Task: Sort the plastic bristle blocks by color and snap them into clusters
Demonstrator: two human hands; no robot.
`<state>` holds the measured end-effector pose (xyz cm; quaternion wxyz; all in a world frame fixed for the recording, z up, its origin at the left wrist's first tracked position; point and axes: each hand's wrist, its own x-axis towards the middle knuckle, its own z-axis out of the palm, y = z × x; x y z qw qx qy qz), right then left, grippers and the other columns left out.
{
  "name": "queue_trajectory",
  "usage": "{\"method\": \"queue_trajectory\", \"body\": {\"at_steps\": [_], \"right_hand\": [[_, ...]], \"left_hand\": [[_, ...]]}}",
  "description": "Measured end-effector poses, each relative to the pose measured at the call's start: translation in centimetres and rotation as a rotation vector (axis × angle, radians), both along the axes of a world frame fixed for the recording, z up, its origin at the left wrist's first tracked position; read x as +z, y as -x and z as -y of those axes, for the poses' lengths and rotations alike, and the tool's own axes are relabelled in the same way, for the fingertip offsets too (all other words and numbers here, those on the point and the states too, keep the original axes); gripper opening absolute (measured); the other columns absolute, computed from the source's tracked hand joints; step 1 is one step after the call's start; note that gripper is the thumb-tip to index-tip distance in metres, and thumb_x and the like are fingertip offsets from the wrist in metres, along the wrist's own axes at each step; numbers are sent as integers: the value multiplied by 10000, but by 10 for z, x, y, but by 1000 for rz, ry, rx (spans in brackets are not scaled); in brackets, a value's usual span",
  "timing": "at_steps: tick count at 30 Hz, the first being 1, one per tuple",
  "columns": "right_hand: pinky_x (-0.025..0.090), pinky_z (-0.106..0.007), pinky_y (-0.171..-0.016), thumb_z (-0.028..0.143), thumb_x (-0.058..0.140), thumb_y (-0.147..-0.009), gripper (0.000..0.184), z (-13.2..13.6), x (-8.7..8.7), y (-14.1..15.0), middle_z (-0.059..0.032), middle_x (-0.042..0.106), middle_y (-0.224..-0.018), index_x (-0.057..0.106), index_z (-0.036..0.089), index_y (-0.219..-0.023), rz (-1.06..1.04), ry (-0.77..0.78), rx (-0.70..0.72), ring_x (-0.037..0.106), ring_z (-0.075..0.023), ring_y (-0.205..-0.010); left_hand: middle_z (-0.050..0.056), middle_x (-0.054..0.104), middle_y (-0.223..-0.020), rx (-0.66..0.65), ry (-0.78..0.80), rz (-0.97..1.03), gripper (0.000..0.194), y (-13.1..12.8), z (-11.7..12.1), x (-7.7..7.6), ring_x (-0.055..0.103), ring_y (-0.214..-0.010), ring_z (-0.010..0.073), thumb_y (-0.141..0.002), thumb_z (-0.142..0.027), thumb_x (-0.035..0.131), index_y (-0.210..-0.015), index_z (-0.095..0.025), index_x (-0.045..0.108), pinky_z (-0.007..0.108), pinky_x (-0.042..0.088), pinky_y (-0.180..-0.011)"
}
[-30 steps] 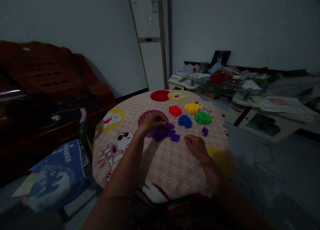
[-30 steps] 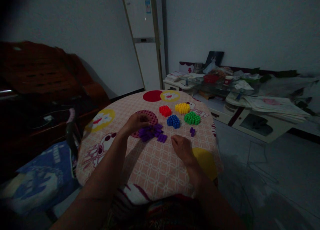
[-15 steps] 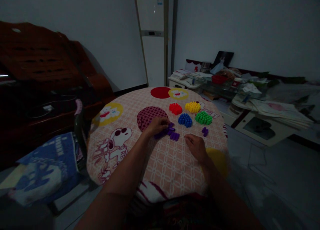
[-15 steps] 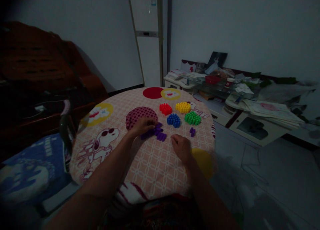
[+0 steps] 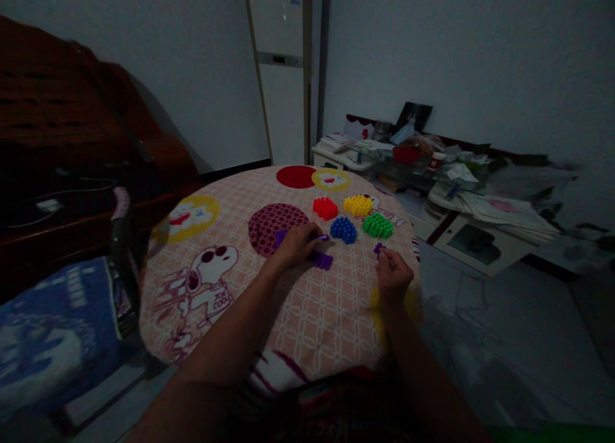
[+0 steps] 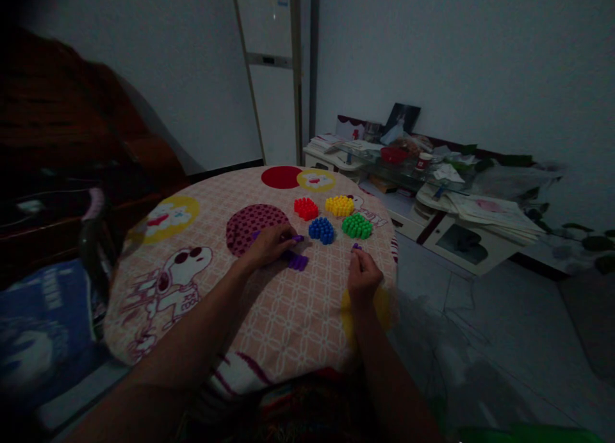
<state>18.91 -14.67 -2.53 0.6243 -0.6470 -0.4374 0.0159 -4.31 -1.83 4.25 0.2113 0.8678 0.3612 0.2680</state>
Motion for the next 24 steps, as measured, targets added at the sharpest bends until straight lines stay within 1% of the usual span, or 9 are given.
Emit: {"method": "queue_trajectory", "body": {"at_steps": [2,6,9,12,14,16,18,21,24], "right_hand": [[539,-309,-640,445,515,-891,377,1,0,0,-88,719,-790,729,145,-965,33,6,12,672,-207,-681],[542,-302,-654,437,502,-901,371,2,2,14,-80,720,-793,734,161,-990,111,67,143,679,-203,-696],[524,-271,-632,446,484,-922,389,3,4,23,-63,705,-768,731,165,-1030,155,115,233,660,-180,-663],[500,-259,-601,453,505,-925,413,4,6,26,-26,661,-679,710,157,-1129,179,151,262,609,-159,-588],[492,-258,-599,435,547,-910,421,4,6,25,-13,652,-672,690,155,-1191,198,158,288,587,-151,-570],[501,-264,-633,404,575,-898,412,3,5,24,-25,680,-730,683,167,-1218,237,173,327,603,-155,-605],[511,-272,-679,376,582,-898,397,2,3,23,-47,707,-804,685,173,-1222,294,190,353,625,-163,-653],[506,-280,-723,352,576,-914,384,3,2,23,-76,713,-862,685,163,-1230,411,189,337,638,-174,-703],[483,-269,-732,365,564,-943,342,5,5,26,-88,698,-862,711,169,-1182,538,195,294,635,-173,-732]], "left_hand": [[59,724,-899,-48,86,123,222,-7,6,1,644,-799,184,-854,-307,583,-981,-163,695,288,490,-763],[38,691,-785,-193,348,317,278,-26,18,-5,606,-674,140,-834,-366,601,-966,-137,690,234,457,-635],[37,682,-777,-253,462,362,314,-37,24,-12,587,-642,125,-806,-396,639,-966,-130,690,214,433,-586],[37,683,-759,-302,509,371,328,-41,28,-16,581,-609,117,-790,-406,666,-951,-122,695,205,419,-551],[21,668,-691,-309,522,371,333,-42,30,-17,562,-552,107,-793,-412,674,-954,-121,694,197,402,-515],[-1,639,-613,-292,546,367,333,-42,32,-17,548,-497,102,-796,-417,683,-960,-127,681,189,387,-482],[-9,628,-578,-266,605,381,337,-43,33,-18,560,-470,106,-791,-434,692,-941,-134,655,187,395,-463],[-6,625,-554,-243,698,437,366,-47,34,-21,566,-431,112,-774,-480,711,-875,-144,608,195,413,-439],[-9,608,-514,-249,737,479,394,-52,36,-24,546,-394,104,-759,-504,730,-819,-146,576,194,417,-423]]}}
